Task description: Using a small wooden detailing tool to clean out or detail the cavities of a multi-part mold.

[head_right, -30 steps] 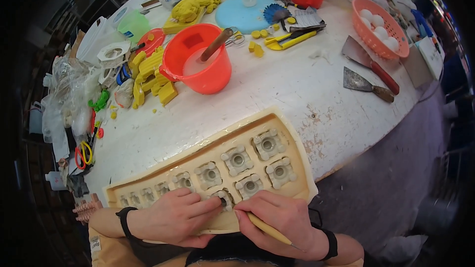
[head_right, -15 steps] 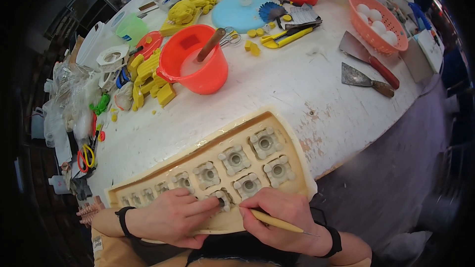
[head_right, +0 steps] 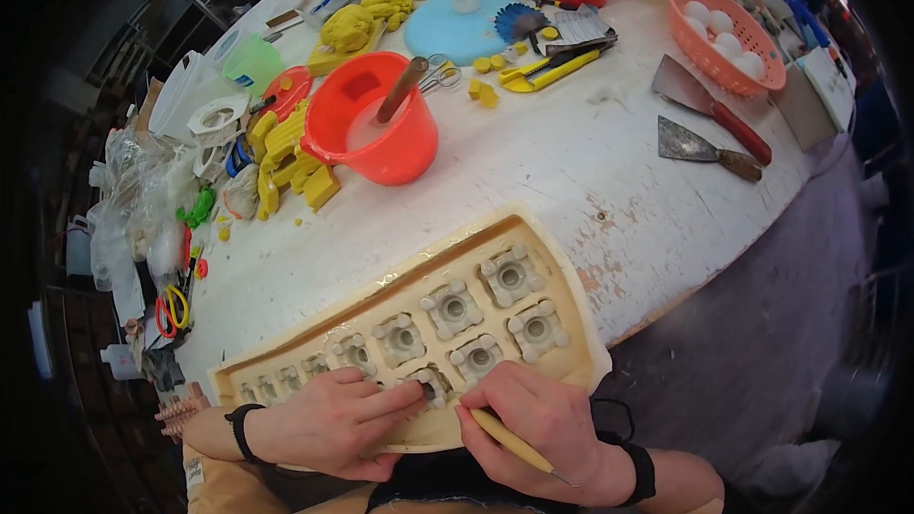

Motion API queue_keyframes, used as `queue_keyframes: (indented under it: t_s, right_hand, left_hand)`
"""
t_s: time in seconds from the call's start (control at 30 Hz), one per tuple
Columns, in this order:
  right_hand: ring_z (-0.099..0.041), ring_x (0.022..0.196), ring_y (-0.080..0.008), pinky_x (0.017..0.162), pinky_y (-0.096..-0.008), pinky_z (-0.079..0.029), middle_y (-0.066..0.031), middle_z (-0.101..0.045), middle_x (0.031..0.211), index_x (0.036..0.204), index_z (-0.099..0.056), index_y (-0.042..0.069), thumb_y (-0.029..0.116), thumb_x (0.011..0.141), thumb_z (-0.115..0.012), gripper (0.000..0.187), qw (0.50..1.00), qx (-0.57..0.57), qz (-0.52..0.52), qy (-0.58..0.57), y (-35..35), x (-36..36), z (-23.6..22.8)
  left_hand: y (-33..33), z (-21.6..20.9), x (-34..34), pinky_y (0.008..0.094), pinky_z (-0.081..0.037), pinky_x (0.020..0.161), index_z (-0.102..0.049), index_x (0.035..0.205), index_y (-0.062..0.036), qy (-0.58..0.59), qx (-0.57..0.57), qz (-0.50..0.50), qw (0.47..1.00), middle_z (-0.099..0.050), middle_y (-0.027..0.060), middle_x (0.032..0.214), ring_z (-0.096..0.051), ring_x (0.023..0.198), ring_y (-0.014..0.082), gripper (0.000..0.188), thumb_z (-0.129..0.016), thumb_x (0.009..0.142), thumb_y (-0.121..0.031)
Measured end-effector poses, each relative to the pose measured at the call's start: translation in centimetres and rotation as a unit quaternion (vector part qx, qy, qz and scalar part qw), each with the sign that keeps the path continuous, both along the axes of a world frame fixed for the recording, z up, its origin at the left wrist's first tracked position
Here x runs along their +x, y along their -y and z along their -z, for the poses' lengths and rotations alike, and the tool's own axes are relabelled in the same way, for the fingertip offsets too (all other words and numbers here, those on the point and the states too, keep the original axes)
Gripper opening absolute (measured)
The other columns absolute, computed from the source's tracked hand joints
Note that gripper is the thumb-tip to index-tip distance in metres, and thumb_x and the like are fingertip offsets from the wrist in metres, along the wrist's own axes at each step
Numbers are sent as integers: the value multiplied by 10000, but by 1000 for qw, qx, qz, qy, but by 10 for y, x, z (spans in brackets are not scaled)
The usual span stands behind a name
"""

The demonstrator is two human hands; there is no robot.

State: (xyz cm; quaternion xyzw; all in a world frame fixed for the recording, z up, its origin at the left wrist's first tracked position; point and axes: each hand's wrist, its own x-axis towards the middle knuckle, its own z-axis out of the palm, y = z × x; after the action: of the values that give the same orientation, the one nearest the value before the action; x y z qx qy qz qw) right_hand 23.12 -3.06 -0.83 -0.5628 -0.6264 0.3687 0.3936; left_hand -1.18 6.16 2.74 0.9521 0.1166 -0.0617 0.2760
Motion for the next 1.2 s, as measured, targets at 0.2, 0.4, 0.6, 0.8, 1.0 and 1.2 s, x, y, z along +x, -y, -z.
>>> queue_keyframes:
  t_s: [0.2, 0.4, 0.6, 0.8, 1.0, 1.2]
  right_hand:
    - [-681, 665, -225, 570, -316, -522, -73, -679, 780, 861, -693, 52, 3, 783, -811, 149, 1000, 4, -20, 22, -7, -2, -7]
    - [-699, 648, -209, 569, -299, -537, -88, -716, 792, 911, -725, 35, 61, 823, -820, 132, 999, 15, -43, 22, -10, 1, -16]
    - [-709, 610, -205, 553, -295, -547, -91, -725, 792, 880, -688, 42, 74, 812, -832, 163, 998, -44, 15, 46, 6, -6, -19]
    - [-719, 644, -241, 564, -308, -557, -115, -719, 793, 885, -655, 33, 17, 771, -833, 212, 997, 42, 27, 66, 9, -14, -14]
    - [-711, 658, -274, 574, -330, -569, -115, -705, 788, 895, -658, 27, -6, 758, -818, 214, 995, 79, 13, 66, 5, -19, -12]
    - [-707, 714, -272, 611, -342, -577, -106, -678, 836, 885, -670, 17, -13, 757, -795, 182, 991, 74, -53, 101, -1, -13, -14]
  left_hand:
    - [1, 2, -3, 322, -482, 686, -678, 1183, 20, 4, 6, -6, 1000, -606, 101, 1278, -569, 669, 209, 565, -757, 779, -367]
    - [1, 3, -4, 318, -481, 690, -679, 1185, 18, 4, -1, -11, 1000, -601, 98, 1283, -564, 671, 209, 563, -752, 783, -370]
    - [2, 4, -5, 314, -480, 688, -679, 1194, 19, 9, -2, -10, 1000, -601, 98, 1279, -558, 665, 210, 562, -745, 790, -368]
    - [1, 2, -3, 319, -472, 703, -676, 1124, 43, 4, -5, -3, 1000, -586, 113, 1289, -553, 670, 214, 499, -725, 804, -336]
    - [2, 0, -3, 327, -466, 718, -661, 1081, 71, 4, -12, -5, 1000, -568, 128, 1291, -538, 664, 223, 469, -708, 811, -309]
    - [3, 1, -4, 326, -465, 716, -656, 1111, 72, 2, -13, -9, 1000, -569, 123, 1285, -533, 660, 223, 494, -711, 803, -311]
